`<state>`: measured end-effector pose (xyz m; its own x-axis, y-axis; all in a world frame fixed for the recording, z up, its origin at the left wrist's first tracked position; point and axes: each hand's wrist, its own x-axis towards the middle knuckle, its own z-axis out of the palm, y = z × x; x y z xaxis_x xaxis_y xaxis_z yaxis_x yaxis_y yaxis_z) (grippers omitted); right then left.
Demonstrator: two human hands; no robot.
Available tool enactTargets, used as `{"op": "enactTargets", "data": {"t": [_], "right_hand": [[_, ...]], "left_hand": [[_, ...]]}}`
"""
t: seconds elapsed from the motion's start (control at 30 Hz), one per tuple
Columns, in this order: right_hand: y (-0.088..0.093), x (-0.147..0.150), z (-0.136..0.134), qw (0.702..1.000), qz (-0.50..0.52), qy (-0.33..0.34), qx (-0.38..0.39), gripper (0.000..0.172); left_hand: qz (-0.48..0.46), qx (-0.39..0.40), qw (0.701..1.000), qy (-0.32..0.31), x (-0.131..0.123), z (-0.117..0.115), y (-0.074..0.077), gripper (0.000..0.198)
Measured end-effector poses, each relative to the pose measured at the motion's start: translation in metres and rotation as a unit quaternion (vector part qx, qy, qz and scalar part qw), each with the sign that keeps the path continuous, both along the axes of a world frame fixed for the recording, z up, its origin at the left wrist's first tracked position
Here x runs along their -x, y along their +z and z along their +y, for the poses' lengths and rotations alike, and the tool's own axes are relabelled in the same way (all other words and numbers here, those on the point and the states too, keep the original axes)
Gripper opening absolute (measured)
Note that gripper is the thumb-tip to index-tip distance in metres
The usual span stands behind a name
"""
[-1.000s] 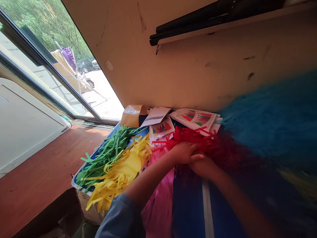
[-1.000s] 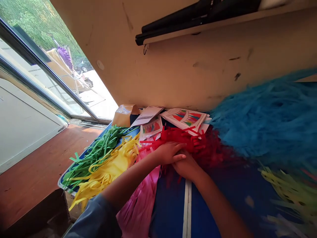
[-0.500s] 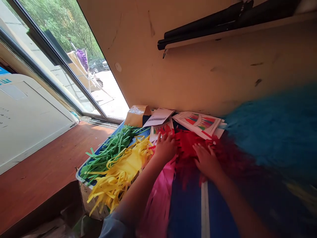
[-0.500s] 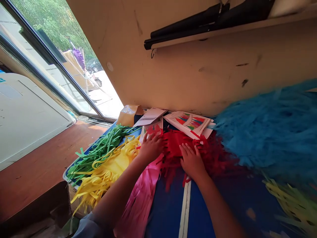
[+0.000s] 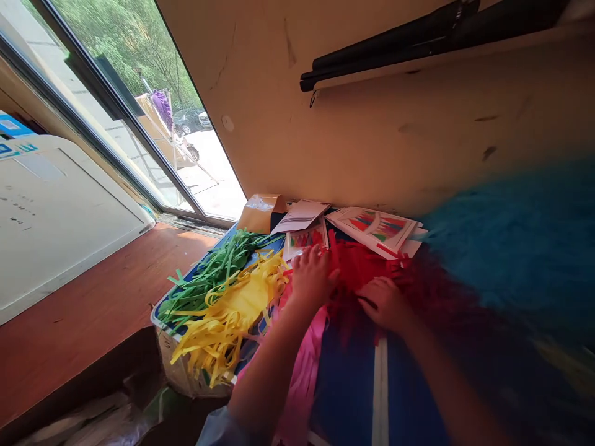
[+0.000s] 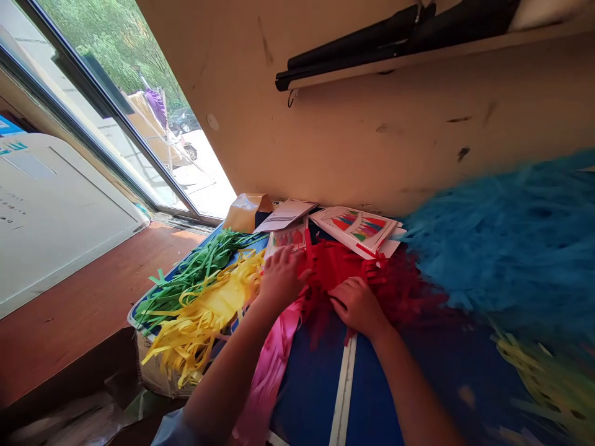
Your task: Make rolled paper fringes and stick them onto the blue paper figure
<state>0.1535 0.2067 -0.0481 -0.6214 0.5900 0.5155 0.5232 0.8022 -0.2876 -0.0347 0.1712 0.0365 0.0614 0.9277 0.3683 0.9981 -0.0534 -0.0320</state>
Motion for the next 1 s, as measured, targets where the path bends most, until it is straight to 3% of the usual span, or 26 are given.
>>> {"op": "enactTargets", "data": {"t": [0.1, 0.2, 0.37, 0.5, 0.6, 0.67, 0.8, 0.9, 1.0], "right_hand": [[-0.002, 0.001, -0.003, 0.999, 0.036, 0.025, 0.003, 0.022], [-0.001, -0.004, -0.001, 0.998, 0.063, 0.004, -0.001, 0.025], [-0.007, -0.007, 0.012, 0.995, 0.067, -0.075, 0.007, 0.024], [-0.018, -0.004, 0.017, 0.992, 0.045, -0.109, 0.034, 0.057], [-0.020, -0.006, 0.014, 0.991, 0.029, -0.118, 0.048, 0.071], [-0.018, -0.010, 0.012, 0.992, 0.020, -0.116, 0.052, 0.067], [-0.010, -0.014, 0.009, 0.995, 0.009, -0.082, 0.047, 0.031], [-0.001, -0.009, 0.003, 0.999, 0.003, -0.024, 0.035, 0.018], [0.008, 0.004, -0.010, 0.998, -0.009, 0.051, 0.024, 0.015]], "left_hand": [[0.043, 0.050, 0.980, -0.187, -0.027, 0.008, -0.019, 0.029], [0.070, 0.085, 0.962, -0.250, -0.030, 0.007, -0.030, 0.026], [0.057, 0.098, 0.973, -0.203, -0.006, -0.015, -0.021, 0.025], [0.018, 0.130, 0.985, -0.114, 0.008, -0.035, -0.014, 0.025], [-0.029, 0.158, 0.985, -0.063, 0.027, -0.048, -0.013, 0.029], [-0.060, 0.165, 0.984, -0.018, 0.045, -0.060, -0.010, 0.031], [-0.041, 0.100, 0.989, 0.102, 0.069, -0.077, 0.009, 0.024], [-0.025, 0.055, 0.996, 0.059, 0.053, -0.067, 0.019, 0.024], [-0.016, 0.074, 0.992, -0.102, 0.015, -0.030, 0.012, 0.024]]}}
